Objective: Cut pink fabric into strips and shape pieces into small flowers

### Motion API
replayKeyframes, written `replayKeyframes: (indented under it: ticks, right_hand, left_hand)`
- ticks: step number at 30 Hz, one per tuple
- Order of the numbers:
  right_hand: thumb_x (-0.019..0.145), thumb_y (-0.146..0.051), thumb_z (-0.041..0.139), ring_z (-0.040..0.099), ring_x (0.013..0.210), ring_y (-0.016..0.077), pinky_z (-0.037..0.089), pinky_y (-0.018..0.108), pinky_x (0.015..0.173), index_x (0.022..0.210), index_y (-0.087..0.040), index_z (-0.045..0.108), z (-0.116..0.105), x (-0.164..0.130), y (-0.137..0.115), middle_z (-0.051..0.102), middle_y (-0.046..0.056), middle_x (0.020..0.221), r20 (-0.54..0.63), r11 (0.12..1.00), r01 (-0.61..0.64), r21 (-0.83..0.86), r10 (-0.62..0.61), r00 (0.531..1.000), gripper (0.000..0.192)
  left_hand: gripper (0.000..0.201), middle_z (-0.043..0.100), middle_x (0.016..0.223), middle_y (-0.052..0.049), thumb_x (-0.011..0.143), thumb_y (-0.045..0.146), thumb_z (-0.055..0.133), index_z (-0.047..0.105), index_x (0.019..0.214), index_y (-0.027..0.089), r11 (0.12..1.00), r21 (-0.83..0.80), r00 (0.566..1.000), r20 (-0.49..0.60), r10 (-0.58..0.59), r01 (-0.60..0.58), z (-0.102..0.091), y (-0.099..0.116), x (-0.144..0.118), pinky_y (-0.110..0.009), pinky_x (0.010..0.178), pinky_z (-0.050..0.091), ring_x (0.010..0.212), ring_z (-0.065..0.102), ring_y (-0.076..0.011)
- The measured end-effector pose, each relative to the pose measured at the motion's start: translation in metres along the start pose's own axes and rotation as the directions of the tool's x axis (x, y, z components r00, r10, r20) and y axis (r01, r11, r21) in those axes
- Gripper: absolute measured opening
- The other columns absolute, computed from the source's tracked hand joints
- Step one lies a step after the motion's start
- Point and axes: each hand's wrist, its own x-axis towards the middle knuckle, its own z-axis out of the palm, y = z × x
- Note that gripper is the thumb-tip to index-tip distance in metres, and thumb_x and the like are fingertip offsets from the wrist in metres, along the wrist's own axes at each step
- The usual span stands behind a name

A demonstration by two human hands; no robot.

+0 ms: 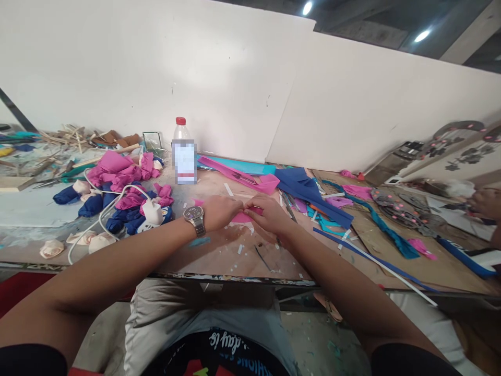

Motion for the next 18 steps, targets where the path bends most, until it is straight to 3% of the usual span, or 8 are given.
replayKeyframes:
  ticks: [10, 18]
  right_hand:
    - [0.095, -0.03, 0.056, 0.062, 0.084, 0.0222, 0.046, 0.036, 0.08, 0.089, -0.02, 0.065, -0.0014, 0.001, -0.004, 0.072, 0.007, 0.087, 0.008, 0.997, 0.079, -0.016, -0.079, 0.997, 0.015]
    - [0.095, -0.037, 0.061, 0.064, 0.086, 0.0214, 0.047, 0.034, 0.08, 0.089, -0.021, 0.068, 0.0001, 0.0001, -0.0009, 0.073, 0.006, 0.089, -0.005, 1.0, 0.017, 0.012, -0.017, 1.0, 0.018]
  left_hand:
    - [0.036, 0.073, 0.091, -0.007, 0.103, 0.039, 0.036, 0.068, 0.103, 0.021, 0.997, -0.075, 1.0, -0.002, -0.028, 0.027, -0.0066, 0.0082, -0.0026, -0.031, 0.066, 0.039, 0.081, 0.067, -0.0229]
    - [0.027, 0.072, 0.085, -0.007, 0.096, 0.036, 0.045, 0.067, 0.093, 0.021, 0.996, -0.087, 0.997, -0.06, -0.039, 0.034, 0.0013, 0.0022, -0.0035, -0.031, 0.062, 0.036, 0.077, 0.066, -0.022]
